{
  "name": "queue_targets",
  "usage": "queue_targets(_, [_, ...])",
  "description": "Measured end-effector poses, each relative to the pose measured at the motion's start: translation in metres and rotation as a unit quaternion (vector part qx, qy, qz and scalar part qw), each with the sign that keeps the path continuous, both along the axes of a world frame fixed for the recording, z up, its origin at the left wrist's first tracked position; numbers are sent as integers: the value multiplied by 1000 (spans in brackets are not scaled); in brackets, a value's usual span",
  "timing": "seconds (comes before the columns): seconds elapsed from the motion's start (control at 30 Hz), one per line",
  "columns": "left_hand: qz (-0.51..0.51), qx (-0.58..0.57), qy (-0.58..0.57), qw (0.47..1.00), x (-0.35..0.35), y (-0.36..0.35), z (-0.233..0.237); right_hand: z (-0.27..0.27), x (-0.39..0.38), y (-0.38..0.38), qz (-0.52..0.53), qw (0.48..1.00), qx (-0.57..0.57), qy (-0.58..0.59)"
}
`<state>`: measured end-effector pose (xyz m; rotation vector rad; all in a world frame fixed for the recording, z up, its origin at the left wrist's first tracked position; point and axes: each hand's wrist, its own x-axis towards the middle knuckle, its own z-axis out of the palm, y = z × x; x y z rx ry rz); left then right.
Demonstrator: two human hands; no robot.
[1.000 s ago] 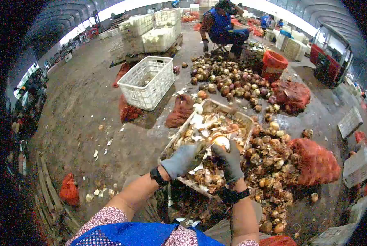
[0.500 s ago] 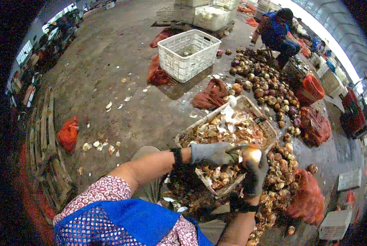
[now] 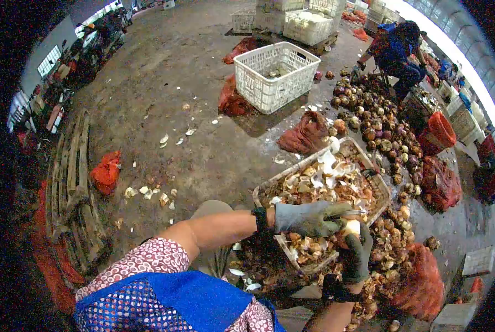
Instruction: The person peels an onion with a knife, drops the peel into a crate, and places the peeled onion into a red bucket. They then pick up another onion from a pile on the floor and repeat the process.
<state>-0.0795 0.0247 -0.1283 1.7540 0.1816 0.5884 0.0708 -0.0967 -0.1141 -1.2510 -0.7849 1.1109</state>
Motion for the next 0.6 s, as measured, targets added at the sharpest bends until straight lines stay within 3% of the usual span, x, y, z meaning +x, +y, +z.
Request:
queue_targets(0.07, [5,4,-53,999,10,3,-19,-4,7,4,23,1000,6,-10])
queue_targets(0.1, [2,3,-50,999,4,-1,-6,-1,6,6,48,999,9,-23])
queue_targets(0.13, [-33,-73,-41,996,-2,-4,7,0,-4,3,-40,999,-6,20])
queue_targets(0.17, [-68,-148,-32,986,-6,-4,16,0,0,6,-43,999,-9,23])
queue_targets(0.23, [-106,-131,-43,985,2,5,4,2,7,12,35,993,-77,-84])
queue_targets(0.27, [-91,-47,5,995,2,9,4,9,-2,4,-11,996,-86,-12])
queue_targets(0.3, [-79,34,54,995,3,12,3,18,-7,3,18,997,-65,-26])
queue_targets(0.37, [-33,86,4,996,3,9,-9,9,5,6,45,984,-105,-137])
queue_targets(0.4, [-60,137,69,986,7,19,-15,12,4,8,65,982,-88,-156])
queue_targets(0.43, [-14,123,106,987,1,15,-9,13,5,10,79,979,-78,-173])
queue_targets(0.47, [-70,90,74,991,-9,10,27,7,6,10,93,990,-6,-102])
queue_targets(0.5, [-102,-37,25,994,2,10,-1,15,2,6,82,989,-34,-115])
queue_targets(0.53, [-107,-108,84,985,-6,5,20,2,9,6,87,990,-12,-111])
queue_targets(0.57, [-87,-51,59,993,3,12,-9,6,8,3,95,987,0,-132])
queue_targets(0.6, [-91,-91,61,990,-1,7,-1,7,7,1,108,990,-11,-89])
